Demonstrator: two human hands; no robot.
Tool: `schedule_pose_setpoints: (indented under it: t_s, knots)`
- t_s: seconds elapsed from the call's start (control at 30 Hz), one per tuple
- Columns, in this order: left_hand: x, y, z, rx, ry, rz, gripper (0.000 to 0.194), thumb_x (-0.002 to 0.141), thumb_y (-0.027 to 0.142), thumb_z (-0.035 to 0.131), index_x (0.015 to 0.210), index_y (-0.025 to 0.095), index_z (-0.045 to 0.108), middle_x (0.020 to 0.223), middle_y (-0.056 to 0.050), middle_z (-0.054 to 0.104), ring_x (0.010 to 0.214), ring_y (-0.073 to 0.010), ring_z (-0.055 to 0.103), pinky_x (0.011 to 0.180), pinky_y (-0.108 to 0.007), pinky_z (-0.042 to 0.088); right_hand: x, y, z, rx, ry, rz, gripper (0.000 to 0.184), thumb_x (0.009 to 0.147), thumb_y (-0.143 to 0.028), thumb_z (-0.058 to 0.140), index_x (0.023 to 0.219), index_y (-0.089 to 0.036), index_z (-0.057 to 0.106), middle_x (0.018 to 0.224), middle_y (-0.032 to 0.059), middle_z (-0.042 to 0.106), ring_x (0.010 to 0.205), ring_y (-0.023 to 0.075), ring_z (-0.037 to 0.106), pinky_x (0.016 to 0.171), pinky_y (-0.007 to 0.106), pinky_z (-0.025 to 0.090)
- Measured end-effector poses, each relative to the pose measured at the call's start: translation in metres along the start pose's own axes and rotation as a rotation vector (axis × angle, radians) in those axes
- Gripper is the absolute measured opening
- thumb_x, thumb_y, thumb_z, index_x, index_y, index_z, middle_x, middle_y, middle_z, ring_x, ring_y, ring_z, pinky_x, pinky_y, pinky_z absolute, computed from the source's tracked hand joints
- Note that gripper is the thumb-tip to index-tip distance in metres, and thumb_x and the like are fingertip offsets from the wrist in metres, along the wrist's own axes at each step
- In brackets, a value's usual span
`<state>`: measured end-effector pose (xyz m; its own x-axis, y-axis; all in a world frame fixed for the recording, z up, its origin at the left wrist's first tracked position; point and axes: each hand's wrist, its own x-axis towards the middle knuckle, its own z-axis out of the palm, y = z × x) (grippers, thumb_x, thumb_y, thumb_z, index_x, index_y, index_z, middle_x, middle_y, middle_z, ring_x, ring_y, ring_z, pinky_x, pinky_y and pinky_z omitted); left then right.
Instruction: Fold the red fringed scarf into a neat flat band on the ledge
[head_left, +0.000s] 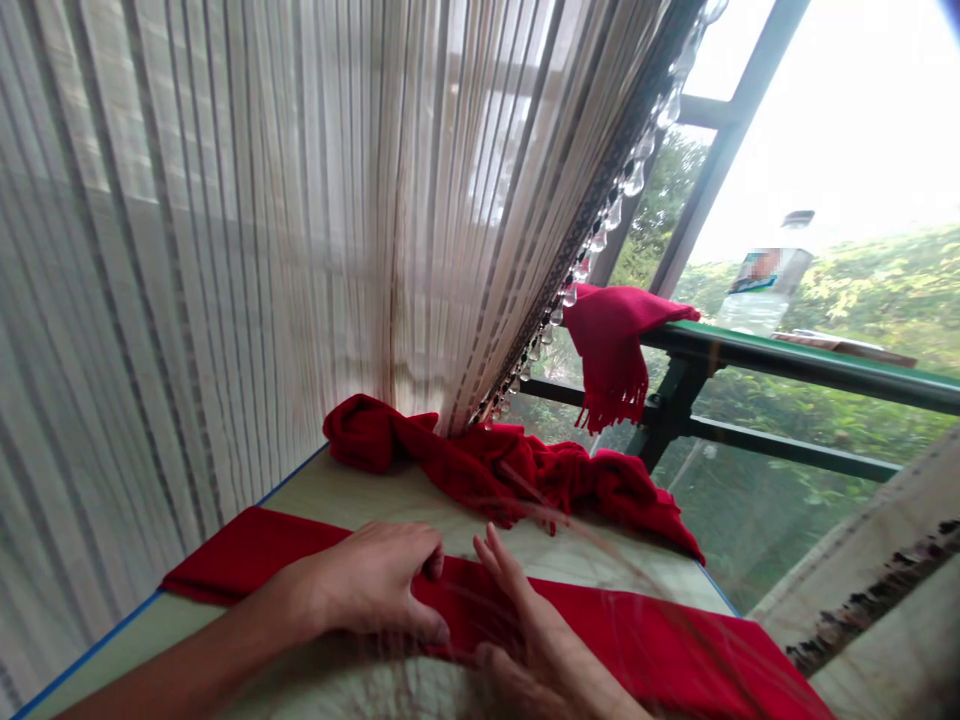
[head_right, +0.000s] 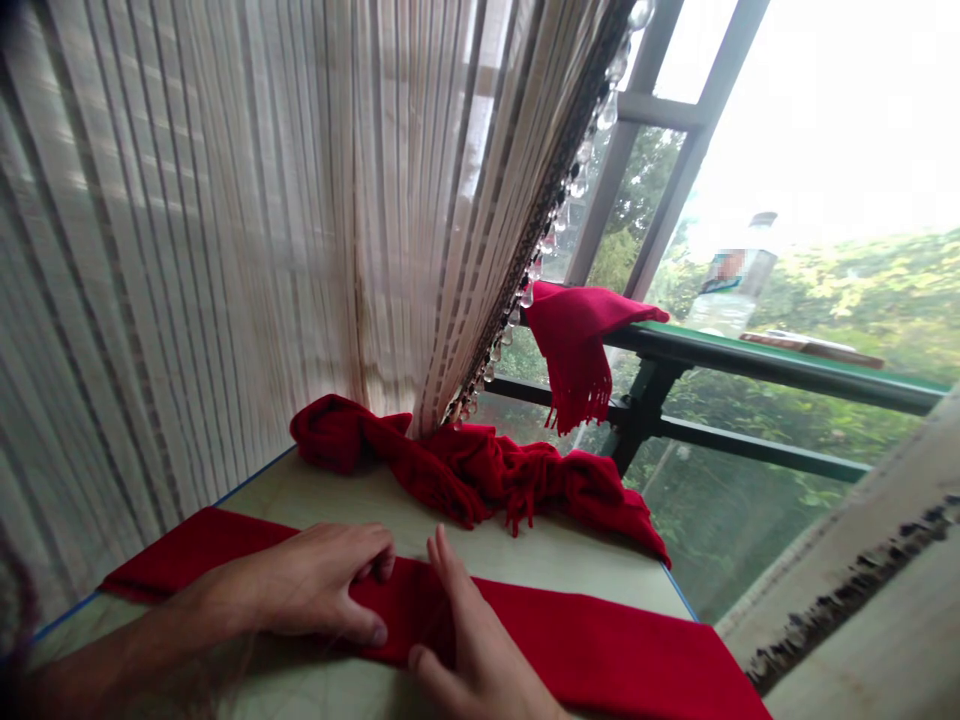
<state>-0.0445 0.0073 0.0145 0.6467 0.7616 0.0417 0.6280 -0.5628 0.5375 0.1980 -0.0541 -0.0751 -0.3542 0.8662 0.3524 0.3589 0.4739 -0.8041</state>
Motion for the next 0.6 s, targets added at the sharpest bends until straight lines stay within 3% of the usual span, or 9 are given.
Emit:
schedule_pose_setpoints:
  t_s: [0.03,0.1,0.23,0.37,0.47,0.6]
  knots:
    - [0.0,0.0,0.0,0.006,-0.006,-0.004,0.04,0.058,0.047,0.092,0.084,0.026,0.07,0.077,-0.001,0.067,0.068,-0.0243,0.058,0.058,-0.029,0.03,0.0,-0.003,-0.002,0.004,-0.026,0.035,0.101,0.078,-0.012,0.062,0.16,-0.045,0.013,0.164,0.0027,0.04,0.151,0.0261,0.036,0.12,0.054,0.032]
    - [0.0,0.002,-0.001,0.024,-0.02,-0.017,0.039,0.06,0.046,0.091,0.086,0.026,0.07,0.08,-0.001,0.069,0.071,-0.0249,0.06,0.059,-0.029,0.03,0.0,-0.009,-0.005,-0.003,-0.048,0.083,0.094,0.083,-0.013,0.058,0.16,-0.045,0.014,0.168,0.0017,0.033,0.153,0.0244,0.029,0.122,0.055,0.028]
    - [-0.001,0.006,-0.004,0.074,-0.062,-0.052,0.041,0.062,0.046,0.09,0.09,0.025,0.07,0.084,-0.001,0.07,0.073,-0.0248,0.061,0.058,-0.028,0.03,0.0,-0.015,-0.005,-0.135,0.016,0.067,0.078,0.086,-0.018,0.06,0.156,-0.041,0.033,0.16,0.0023,0.046,0.147,0.0251,0.042,0.121,0.051,0.034]
    - [0.001,0.004,-0.007,0.112,-0.075,-0.044,0.033,0.069,0.046,0.084,0.091,0.025,0.071,0.084,0.001,0.07,0.074,-0.0222,0.062,0.057,-0.027,0.03,0.003,-0.024,-0.01,-0.269,0.13,-0.057,0.064,0.087,-0.02,0.06,0.147,-0.04,0.048,0.149,0.0023,0.06,0.137,0.0242,0.056,0.115,0.043,0.046]
    - [0.006,-0.001,-0.009,0.138,0.003,0.0,0.018,0.083,0.042,0.072,0.09,0.025,0.073,0.081,0.002,0.071,0.073,-0.0191,0.063,0.059,-0.026,0.032,0.008,-0.033,-0.018,-0.33,0.217,-0.15,0.048,0.089,-0.021,0.056,0.135,-0.035,0.06,0.135,0.0045,0.07,0.126,0.0227,0.065,0.107,0.037,0.054]
    - [0.012,-0.005,-0.011,0.167,0.12,0.014,0.02,0.09,0.039,0.062,0.091,0.023,0.074,0.081,0.0,0.072,0.072,-0.0178,0.063,0.062,-0.026,0.034,0.013,-0.038,-0.027,-0.386,0.301,-0.165,0.037,0.089,-0.019,0.054,0.121,-0.03,0.067,0.119,0.0056,0.076,0.114,0.0228,0.072,0.097,0.034,0.06]
